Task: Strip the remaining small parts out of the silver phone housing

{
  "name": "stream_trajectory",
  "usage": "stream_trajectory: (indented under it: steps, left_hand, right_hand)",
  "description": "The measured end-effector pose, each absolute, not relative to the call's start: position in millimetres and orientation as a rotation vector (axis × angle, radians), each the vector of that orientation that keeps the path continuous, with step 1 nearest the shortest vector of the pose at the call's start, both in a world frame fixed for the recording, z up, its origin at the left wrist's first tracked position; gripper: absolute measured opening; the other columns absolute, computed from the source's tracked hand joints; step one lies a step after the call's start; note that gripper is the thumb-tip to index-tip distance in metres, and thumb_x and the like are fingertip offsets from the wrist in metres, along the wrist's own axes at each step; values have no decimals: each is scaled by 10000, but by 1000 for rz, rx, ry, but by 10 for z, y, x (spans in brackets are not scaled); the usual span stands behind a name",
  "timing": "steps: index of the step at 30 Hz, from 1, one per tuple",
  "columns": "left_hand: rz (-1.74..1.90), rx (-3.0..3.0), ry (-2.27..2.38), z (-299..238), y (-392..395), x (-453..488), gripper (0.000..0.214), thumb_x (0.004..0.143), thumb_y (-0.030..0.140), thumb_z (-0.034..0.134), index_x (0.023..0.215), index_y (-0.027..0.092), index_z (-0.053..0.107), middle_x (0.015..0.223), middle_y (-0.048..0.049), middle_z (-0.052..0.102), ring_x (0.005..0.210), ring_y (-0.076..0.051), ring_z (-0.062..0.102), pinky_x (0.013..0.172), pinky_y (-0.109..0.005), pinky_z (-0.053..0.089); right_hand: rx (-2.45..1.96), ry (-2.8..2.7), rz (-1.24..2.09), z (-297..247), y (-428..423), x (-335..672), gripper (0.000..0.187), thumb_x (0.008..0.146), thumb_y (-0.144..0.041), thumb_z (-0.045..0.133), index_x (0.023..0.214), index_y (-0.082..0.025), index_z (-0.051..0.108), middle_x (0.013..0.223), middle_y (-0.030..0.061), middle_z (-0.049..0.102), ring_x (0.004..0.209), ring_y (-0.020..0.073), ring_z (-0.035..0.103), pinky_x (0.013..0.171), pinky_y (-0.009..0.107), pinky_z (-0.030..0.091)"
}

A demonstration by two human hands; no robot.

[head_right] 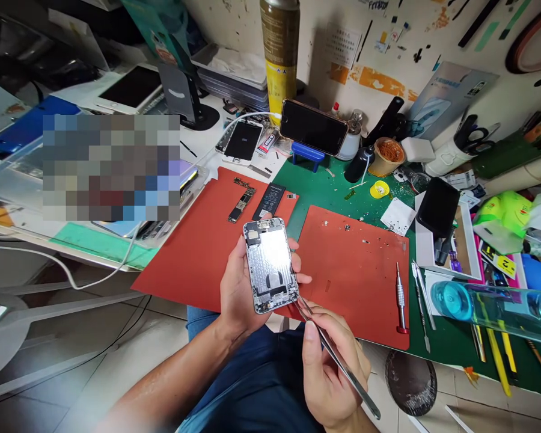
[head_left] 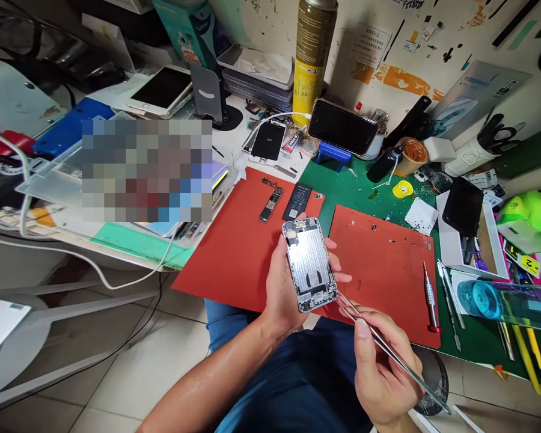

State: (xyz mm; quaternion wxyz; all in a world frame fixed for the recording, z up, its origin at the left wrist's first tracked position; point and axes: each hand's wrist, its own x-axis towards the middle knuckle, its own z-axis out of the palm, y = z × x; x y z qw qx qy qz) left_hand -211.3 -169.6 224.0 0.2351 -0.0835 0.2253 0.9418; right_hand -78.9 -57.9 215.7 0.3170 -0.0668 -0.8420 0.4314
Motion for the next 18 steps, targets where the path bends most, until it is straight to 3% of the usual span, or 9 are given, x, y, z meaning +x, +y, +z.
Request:
stream_trajectory:
  steps: [7,12,18]
  left_hand:
    - [2584,-205,666,2257,-1698,-2097,557,1132,571,345,1624,335,461,1035,-67,740,765,-211,722,737,-433,699]
    - [2585,-207,661,2251,-1701,-2091,575,1133,567,337,1650,331,421,1031,-67,738,762,-213,725,732,-433,699]
    - [2590,-190,638,2255,-1691,-2103,567,1125,549,376,1639,317,442,1009,-55,717,738,-200,701,730,-458,706]
  right_hand:
    - [-72,-2203,1338,2174,-600,-750,319,966,-38,704,1237,-201,749,1153,81,836,1024,250,844,920,365,722]
    - [-73,-2204,1425,2186,-613,-767,302,975,-49,700,1221,-214,752,1148,62,844,980,212,851,898,293,717]
    - [-67,-2244,1413,2196,-635,-760,297,977,-51,710,1225,-209,751,1141,71,848,971,218,854,912,303,715]
